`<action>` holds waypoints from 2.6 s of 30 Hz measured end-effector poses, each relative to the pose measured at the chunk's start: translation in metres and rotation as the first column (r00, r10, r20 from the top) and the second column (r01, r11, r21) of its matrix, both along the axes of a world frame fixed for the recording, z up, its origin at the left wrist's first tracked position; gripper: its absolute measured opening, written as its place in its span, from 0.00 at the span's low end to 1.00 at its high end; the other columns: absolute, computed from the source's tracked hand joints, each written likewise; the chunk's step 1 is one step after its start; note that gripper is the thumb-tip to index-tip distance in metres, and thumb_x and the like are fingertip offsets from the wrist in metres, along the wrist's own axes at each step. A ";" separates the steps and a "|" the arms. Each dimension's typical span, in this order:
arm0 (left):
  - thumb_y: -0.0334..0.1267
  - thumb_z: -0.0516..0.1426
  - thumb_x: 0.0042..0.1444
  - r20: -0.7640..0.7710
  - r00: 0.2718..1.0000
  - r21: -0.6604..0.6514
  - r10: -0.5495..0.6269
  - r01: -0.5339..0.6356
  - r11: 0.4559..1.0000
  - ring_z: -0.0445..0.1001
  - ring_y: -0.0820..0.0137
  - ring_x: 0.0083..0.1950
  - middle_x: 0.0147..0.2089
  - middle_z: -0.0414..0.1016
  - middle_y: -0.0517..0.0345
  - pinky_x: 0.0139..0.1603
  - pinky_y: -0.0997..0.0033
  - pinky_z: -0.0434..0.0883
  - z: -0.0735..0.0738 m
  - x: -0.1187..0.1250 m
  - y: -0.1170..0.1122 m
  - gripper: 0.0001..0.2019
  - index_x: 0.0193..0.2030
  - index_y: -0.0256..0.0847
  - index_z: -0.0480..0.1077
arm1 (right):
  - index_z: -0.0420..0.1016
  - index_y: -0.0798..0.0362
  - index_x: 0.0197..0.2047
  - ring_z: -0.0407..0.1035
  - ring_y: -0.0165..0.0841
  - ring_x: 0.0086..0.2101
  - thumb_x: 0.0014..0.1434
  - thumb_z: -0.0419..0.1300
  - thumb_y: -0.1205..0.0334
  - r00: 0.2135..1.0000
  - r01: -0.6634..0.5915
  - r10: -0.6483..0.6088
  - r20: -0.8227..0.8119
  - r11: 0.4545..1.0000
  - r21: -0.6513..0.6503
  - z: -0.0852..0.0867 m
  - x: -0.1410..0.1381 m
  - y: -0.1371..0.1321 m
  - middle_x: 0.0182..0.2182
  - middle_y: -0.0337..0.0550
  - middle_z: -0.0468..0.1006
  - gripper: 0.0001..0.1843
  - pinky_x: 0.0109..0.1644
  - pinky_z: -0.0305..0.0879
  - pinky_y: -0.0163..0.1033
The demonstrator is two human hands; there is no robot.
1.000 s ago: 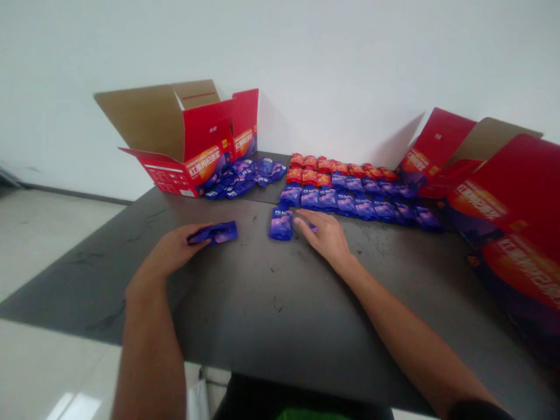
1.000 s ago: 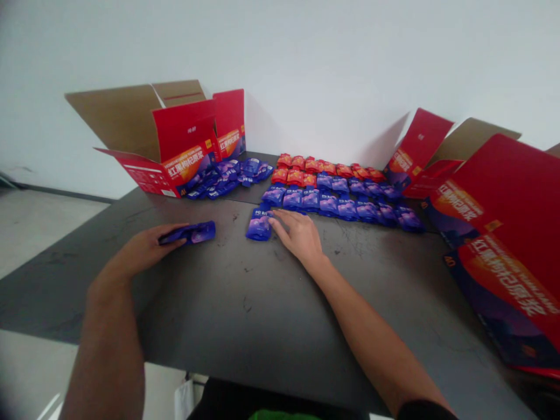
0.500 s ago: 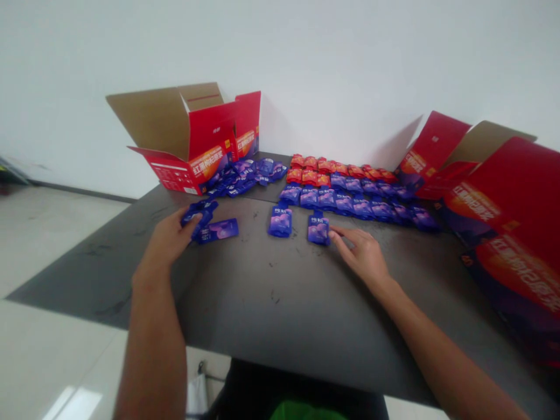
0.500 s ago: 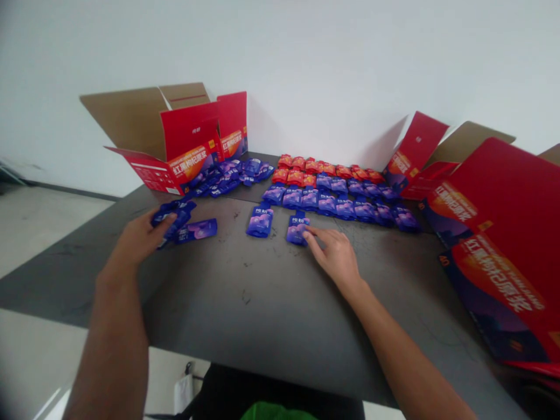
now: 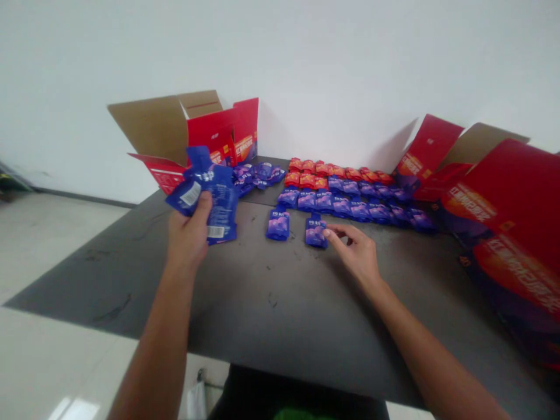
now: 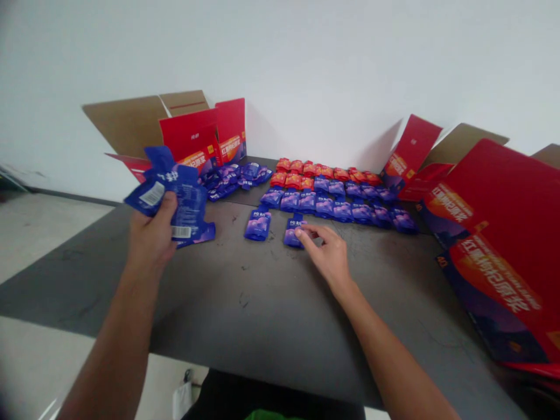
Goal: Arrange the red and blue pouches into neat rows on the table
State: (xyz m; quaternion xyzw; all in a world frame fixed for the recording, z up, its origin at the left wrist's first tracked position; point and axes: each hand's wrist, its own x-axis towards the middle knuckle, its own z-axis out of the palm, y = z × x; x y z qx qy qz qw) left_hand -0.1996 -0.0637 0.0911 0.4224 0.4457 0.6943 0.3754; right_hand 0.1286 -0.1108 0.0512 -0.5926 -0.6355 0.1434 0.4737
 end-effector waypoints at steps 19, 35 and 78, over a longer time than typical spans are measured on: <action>0.41 0.58 0.65 0.620 0.590 -0.123 -0.518 0.725 0.678 0.83 0.62 0.44 0.42 0.83 0.47 0.51 0.62 0.79 -0.023 0.135 0.008 0.13 0.49 0.33 0.75 | 0.82 0.47 0.53 0.76 0.40 0.48 0.61 0.64 0.45 0.998 -0.060 0.061 0.008 0.997 -0.044 -0.022 0.016 0.014 0.51 0.48 0.82 0.21 0.56 0.70 0.48; 0.41 0.50 0.71 0.770 0.557 -0.028 -0.310 0.516 0.856 0.83 0.71 0.42 0.39 0.83 0.53 0.49 0.74 0.78 -0.006 0.074 0.043 0.15 0.54 0.36 0.74 | 0.73 0.43 0.63 0.62 0.41 0.64 0.72 0.51 0.52 0.753 -0.214 0.247 0.610 0.968 -0.128 -0.041 -0.010 0.028 0.63 0.44 0.71 0.21 0.61 0.60 0.50; 0.37 0.60 0.64 0.580 0.605 -0.167 -0.545 0.744 0.647 0.82 0.61 0.48 0.47 0.83 0.47 0.54 0.57 0.77 -0.031 0.133 -0.002 0.11 0.51 0.36 0.75 | 0.83 0.46 0.47 0.74 0.32 0.37 0.55 0.66 0.40 0.727 -0.429 0.223 -0.649 0.886 -0.177 0.007 -0.037 0.005 0.40 0.39 0.82 0.23 0.41 0.73 0.37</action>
